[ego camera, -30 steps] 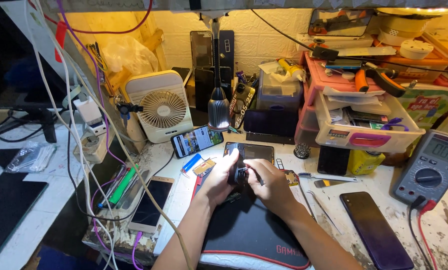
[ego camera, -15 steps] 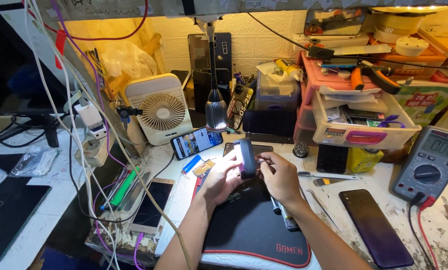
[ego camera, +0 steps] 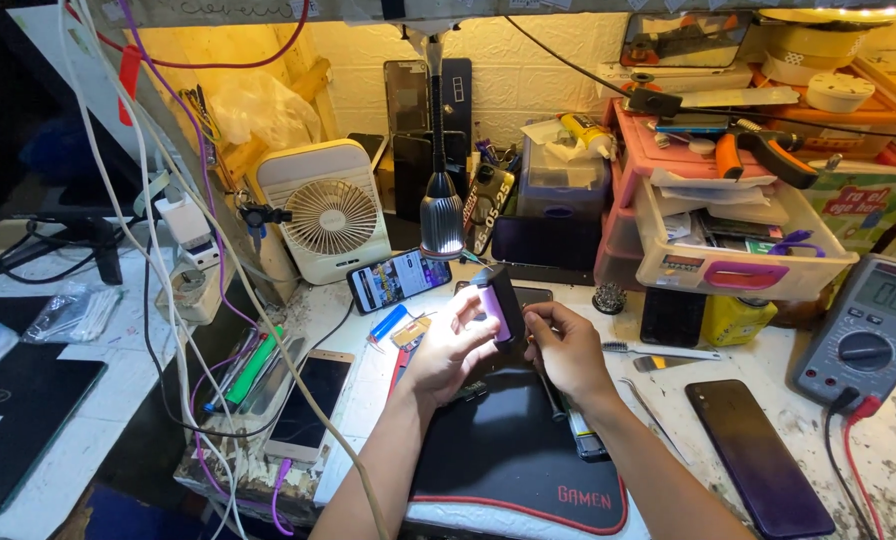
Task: Testing and inspecting mobile phone components using a multimeter and manual handling at a repair station.
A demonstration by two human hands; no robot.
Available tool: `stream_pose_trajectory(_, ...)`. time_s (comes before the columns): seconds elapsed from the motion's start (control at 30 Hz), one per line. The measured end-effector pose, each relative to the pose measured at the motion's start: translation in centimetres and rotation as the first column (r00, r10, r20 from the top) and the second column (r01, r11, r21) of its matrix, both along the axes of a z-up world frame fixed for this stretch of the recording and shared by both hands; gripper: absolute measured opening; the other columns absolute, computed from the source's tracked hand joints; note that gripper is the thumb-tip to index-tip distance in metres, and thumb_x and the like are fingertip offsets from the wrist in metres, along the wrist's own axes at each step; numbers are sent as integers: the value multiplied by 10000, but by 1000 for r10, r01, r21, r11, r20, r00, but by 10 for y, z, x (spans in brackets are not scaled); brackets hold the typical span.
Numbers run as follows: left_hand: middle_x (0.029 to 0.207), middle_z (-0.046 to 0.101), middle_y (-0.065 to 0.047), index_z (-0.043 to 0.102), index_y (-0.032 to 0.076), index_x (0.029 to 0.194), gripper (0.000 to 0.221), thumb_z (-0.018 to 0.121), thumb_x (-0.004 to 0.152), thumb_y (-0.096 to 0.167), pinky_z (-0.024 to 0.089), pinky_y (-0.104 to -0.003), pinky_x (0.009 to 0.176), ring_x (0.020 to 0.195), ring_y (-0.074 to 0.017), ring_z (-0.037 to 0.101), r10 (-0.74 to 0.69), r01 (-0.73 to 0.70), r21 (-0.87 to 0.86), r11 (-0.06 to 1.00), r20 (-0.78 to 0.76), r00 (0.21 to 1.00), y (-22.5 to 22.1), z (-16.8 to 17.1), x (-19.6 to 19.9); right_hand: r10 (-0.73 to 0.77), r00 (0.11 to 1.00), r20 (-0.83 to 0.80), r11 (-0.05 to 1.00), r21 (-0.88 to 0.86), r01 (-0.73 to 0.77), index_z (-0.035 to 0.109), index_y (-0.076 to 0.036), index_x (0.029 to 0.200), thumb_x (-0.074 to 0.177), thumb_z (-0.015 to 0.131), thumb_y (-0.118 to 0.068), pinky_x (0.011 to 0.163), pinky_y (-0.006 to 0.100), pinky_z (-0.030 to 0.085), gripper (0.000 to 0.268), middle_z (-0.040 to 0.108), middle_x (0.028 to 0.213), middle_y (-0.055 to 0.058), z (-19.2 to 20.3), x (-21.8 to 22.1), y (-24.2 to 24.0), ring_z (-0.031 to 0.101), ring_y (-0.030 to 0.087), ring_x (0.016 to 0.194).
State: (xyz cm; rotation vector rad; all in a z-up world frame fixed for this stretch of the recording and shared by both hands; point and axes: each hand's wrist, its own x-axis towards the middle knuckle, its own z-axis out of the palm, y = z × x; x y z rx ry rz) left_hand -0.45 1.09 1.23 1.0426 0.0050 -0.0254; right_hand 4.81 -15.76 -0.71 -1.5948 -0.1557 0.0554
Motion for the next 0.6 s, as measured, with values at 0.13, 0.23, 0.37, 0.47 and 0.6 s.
stream_pose_trajectory(0.13, 1377, 518, -173, 523, 125, 1471, 740, 862, 814, 161, 458, -502, 1079, 1265, -310, 508, -3, 2, 33, 999, 8, 1000, 1, 1, 1, -6, 998, 61, 990, -137, 15, 772, 13, 1031, 1000, 612, -75, 435, 270, 539, 185, 687, 655, 132, 17, -7, 0, 675, 196, 492)
stream_pose_trajectory(0.23, 1379, 521, -179, 522, 139, 1470, 765, 883, 796, 166, 451, -518, 1093, 1268, -312, 511, -6, 5, 40, 999, 26, 1000, 2, -4, 5, -21, 987, 162, 961, -270, 65, 789, -33, 1000, 981, 637, -97, 477, 282, 549, 166, 720, 684, 107, 10, -10, -1, 707, 187, 529)
stream_pose_trajectory(0.37, 1398, 500, -211, 484, 103, 1485, 758, 854, 826, 163, 423, -524, 1104, 1302, -348, 481, 17, -18, 25, 1000, 15, 1000, 0, 1, 1, -7, 973, 233, 918, -384, 99, 799, -73, 1007, 979, 651, -121, 559, 281, 563, 158, 748, 709, 77, 9, -10, -1, 723, 171, 569)
stream_pose_trajectory(0.47, 1374, 541, -199, 470, 72, 1508, 702, 796, 889, 134, 496, -476, 1036, 1279, -328, 530, 22, -19, -67, 998, 51, 998, 3, 0, 4, -13, 955, 296, 908, -395, 136, 799, -92, 987, 976, 645, -123, 588, 285, 565, 157, 758, 715, 59, 12, -13, 3, 732, 171, 580)
stream_pose_trajectory(0.6, 1418, 497, -198, 388, 21, 1541, 734, 762, 925, 156, 478, -483, 1057, 1302, -324, 499, 46, -40, -119, 992, 54, 997, 2, -1, 5, 2, 929, 370, 935, -329, 129, 807, -64, 975, 962, 637, -53, 600, 305, 570, 171, 742, 693, 111, 15, -16, 0, 713, 217, 553)
